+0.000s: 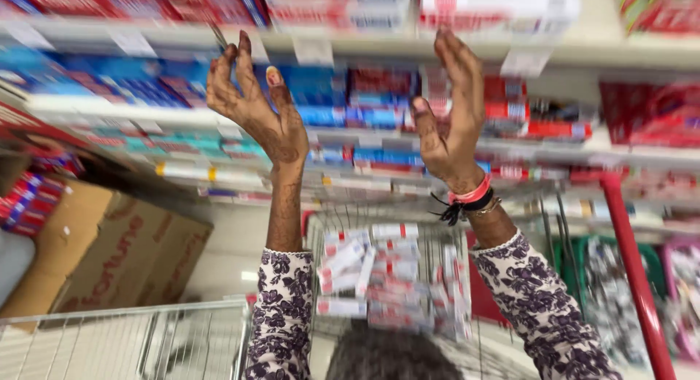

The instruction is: Moving and arranging toothpaste boxes between store shelves and a shopping cart to organize them.

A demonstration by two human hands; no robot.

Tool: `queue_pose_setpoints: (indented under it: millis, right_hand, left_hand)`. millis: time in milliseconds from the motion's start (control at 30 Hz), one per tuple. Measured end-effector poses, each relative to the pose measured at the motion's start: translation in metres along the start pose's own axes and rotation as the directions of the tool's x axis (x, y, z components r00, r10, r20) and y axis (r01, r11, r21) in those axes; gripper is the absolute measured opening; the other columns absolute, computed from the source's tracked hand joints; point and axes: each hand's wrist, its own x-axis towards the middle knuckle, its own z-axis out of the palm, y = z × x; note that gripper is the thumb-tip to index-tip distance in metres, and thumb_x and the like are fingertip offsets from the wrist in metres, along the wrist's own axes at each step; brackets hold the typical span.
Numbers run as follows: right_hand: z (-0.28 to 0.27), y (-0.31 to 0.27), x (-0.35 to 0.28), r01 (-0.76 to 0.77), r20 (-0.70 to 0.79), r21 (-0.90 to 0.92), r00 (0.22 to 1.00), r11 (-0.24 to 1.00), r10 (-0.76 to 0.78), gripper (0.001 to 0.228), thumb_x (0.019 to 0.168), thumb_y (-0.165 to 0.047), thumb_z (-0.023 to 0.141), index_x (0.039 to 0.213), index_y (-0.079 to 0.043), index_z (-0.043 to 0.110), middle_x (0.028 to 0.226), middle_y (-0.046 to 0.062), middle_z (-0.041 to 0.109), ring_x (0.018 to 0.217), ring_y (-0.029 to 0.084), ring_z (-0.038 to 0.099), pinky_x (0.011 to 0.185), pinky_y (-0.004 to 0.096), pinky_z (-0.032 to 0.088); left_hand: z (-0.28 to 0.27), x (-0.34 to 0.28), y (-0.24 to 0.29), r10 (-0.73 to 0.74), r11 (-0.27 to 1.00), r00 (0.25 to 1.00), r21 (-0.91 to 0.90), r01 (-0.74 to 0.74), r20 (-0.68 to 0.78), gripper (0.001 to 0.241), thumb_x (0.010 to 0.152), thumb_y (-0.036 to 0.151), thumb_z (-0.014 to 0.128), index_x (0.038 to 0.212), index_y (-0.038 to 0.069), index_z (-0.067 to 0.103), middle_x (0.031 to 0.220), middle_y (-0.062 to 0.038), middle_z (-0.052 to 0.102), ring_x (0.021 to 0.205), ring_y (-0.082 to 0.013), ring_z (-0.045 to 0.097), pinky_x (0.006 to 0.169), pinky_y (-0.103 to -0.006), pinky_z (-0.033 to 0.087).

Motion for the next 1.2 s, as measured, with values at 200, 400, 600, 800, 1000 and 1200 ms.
queue_pose_setpoints:
  millis: [200,400,600,800,1000,1200]
  right_hand:
    - [0.012,0.032,-0.166,-0.272,0.012,0.105,0.962,0.956,0.272,0.026,0.109,-0.006,0.057,0.133,0.004,0.059,0.140,0.018,0.052,0.137,0.029,0.058,0.111,0.041,0.057]
    - [0.016,0.066,-0.309,-0.441,0.090,-0.152,0.885,0.884,0.457,0.037,0.092,0.011,0.056,0.125,-0.001,0.065,0.127,0.015,0.059,0.124,0.031,0.060,0.110,0.046,0.052]
    - [0.021,0.080,-0.425,-0.705,0.216,-0.185,0.651,0.685,0.728,0.044,0.084,0.013,0.053,0.122,-0.004,0.066,0.118,0.018,0.063,0.111,0.035,0.064,0.097,0.042,0.052]
    - [0.027,0.119,-0.619,-0.779,0.420,-0.353,0.364,0.519,0.831,0.040,0.084,-0.001,0.067,0.124,0.002,0.064,0.112,0.021,0.070,0.106,0.036,0.066,0.094,0.044,0.053]
    - [0.026,0.132,-0.769,-0.961,0.422,-0.240,-0.232,-0.138,0.876,0.052,0.087,-0.014,0.069,0.134,0.002,0.054,0.121,0.020,0.068,0.087,0.028,0.070,0.069,0.041,0.058]
    - [0.034,0.121,-0.677,-0.789,0.540,-0.280,0.341,0.546,0.769,0.058,0.083,0.005,0.059,0.141,0.000,0.060,0.141,0.022,0.062,0.129,0.037,0.060,0.113,0.047,0.048]
  left_hand:
    - [0.012,-0.189,-0.058,-0.273,0.937,0.900,-0.118,0.328,0.340,0.067,0.110,0.063,0.034,0.148,0.015,0.061,0.144,-0.012,0.056,0.143,-0.0306,0.035,0.128,-0.0543,0.029]
    - [0.012,-0.344,-0.082,-0.436,0.707,0.684,-0.248,0.662,0.585,0.047,0.113,0.051,0.046,0.129,0.010,0.063,0.139,-0.013,0.064,0.113,-0.0215,0.061,0.098,-0.0379,0.053]
    - [0.007,-0.455,-0.107,-0.521,0.607,0.363,0.036,0.794,0.772,0.044,0.110,0.036,0.049,0.142,0.007,0.057,0.086,-0.007,0.077,0.066,-0.0120,0.070,0.056,-0.0272,0.057]
    - [0.008,-0.532,-0.116,-0.584,0.523,-0.018,0.393,0.756,0.812,0.038,0.110,0.026,0.045,0.140,0.005,0.055,0.078,-0.012,0.075,0.054,-0.0192,0.071,0.051,-0.0344,0.056]
    - [0.003,-0.691,-0.200,0.045,0.987,0.228,-0.007,-0.164,0.973,0.036,0.110,0.016,0.044,0.140,-0.003,0.053,0.097,-0.019,0.071,0.065,-0.0201,0.071,0.048,-0.0310,0.057]
    - [0.013,-0.679,-0.188,-0.099,0.988,-0.048,0.092,-0.120,0.994,0.030,0.114,0.022,0.043,0.117,0.001,0.065,0.081,-0.014,0.071,0.071,-0.0281,0.073,0.059,-0.0413,0.060]
